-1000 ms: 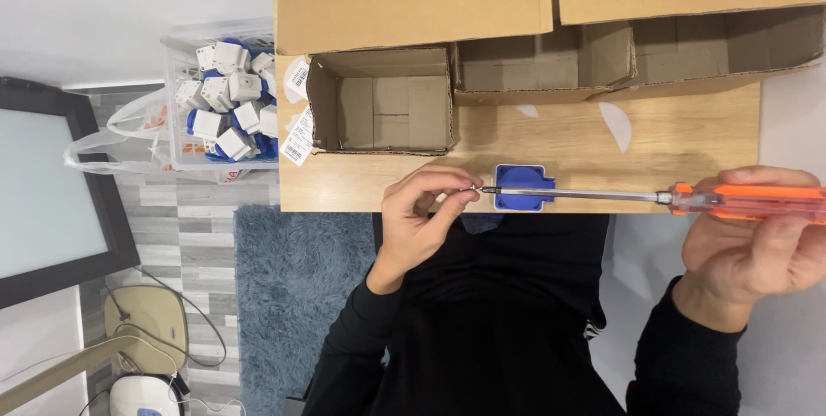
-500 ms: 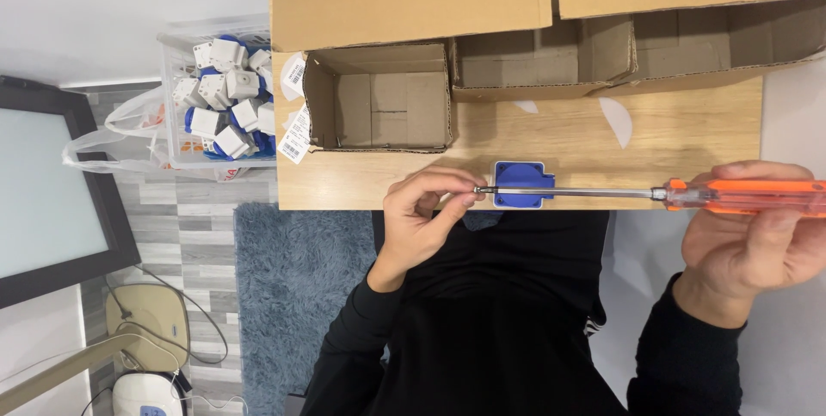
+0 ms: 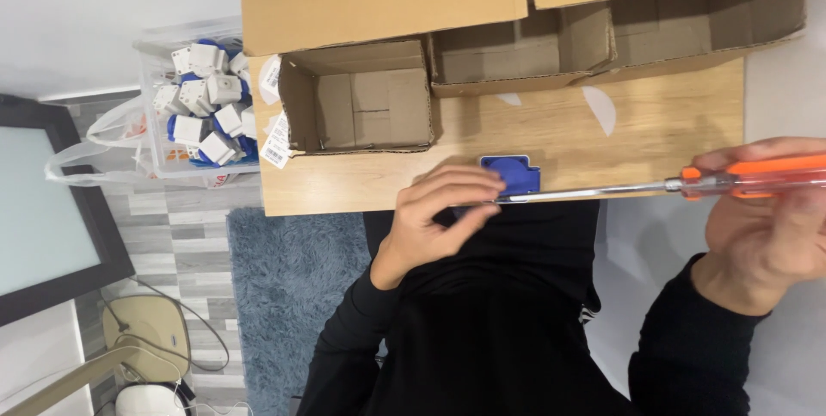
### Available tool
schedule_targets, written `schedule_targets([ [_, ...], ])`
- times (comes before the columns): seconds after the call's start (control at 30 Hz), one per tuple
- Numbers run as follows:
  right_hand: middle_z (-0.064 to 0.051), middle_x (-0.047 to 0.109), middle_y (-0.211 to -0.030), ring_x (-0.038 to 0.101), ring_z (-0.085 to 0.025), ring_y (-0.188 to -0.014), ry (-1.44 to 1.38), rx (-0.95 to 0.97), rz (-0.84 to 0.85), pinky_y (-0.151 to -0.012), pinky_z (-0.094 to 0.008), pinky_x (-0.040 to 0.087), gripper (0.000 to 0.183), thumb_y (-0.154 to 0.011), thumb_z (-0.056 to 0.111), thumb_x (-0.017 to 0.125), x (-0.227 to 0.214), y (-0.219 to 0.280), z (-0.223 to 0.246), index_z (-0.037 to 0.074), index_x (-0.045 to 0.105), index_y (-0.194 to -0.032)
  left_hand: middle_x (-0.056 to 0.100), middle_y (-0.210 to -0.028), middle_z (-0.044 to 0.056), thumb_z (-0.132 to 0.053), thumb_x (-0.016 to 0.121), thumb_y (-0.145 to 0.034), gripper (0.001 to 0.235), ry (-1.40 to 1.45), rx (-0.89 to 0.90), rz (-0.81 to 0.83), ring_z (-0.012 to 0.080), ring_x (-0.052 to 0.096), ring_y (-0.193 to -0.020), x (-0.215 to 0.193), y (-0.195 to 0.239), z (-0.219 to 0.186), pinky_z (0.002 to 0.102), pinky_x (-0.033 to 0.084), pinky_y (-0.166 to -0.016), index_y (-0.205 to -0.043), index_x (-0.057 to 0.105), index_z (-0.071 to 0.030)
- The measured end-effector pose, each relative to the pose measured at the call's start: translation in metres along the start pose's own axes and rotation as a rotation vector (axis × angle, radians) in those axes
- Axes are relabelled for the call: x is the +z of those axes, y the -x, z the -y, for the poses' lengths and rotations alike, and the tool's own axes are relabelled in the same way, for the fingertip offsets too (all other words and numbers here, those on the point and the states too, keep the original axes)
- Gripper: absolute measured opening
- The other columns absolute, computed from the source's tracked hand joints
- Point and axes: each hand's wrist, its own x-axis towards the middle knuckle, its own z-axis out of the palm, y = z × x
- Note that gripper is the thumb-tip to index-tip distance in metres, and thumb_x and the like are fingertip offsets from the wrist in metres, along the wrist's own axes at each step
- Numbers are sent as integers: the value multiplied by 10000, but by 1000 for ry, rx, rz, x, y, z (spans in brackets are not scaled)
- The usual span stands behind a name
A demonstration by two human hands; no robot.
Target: The person uses a screwdriver to tighten screws on a blue plastic electrical component. They then pick up a white plastic piece and attach it to the blue component, securing it with the screwdriver. The person repeats this process with another blue component, attaching a white piece and tightening the screws.
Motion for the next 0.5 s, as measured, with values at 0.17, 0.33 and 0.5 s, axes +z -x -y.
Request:
schedule_targets([
  [0.17,-286,672,-1143,737,-356,-797,57,81,138,-709,-370,670,666,-1239,595,383,-27,-7,15,-37,494,-1416,611,-1515,168,-265,888,-1005,486,-128,36,155,435,616,-1469,3,0,13,610,545,-1306,-1400,652,-107],
  [0.33,-343,669,-1179,753,-372,-787,104,68,283,-722,-422,699,790,-1161,648,383,-35,-21,25,-70,419,-1489,555,-1616,123,-419,888,-994,599,-223,-7,253,412,488,-1609,8,5,19,705,356,-1430,-1479,608,-208],
  [0.5,-305,717,-1202,848,-375,-953,31,55,419,-828,-412,804,689,-1135,548,450,-16,-38,42,-70,480,-1440,487,-1648,178,-158,723,-1032,527,-210,-49,306,422,553,-1550,6,-3,18,626,460,-1355,-1519,527,-126],
])
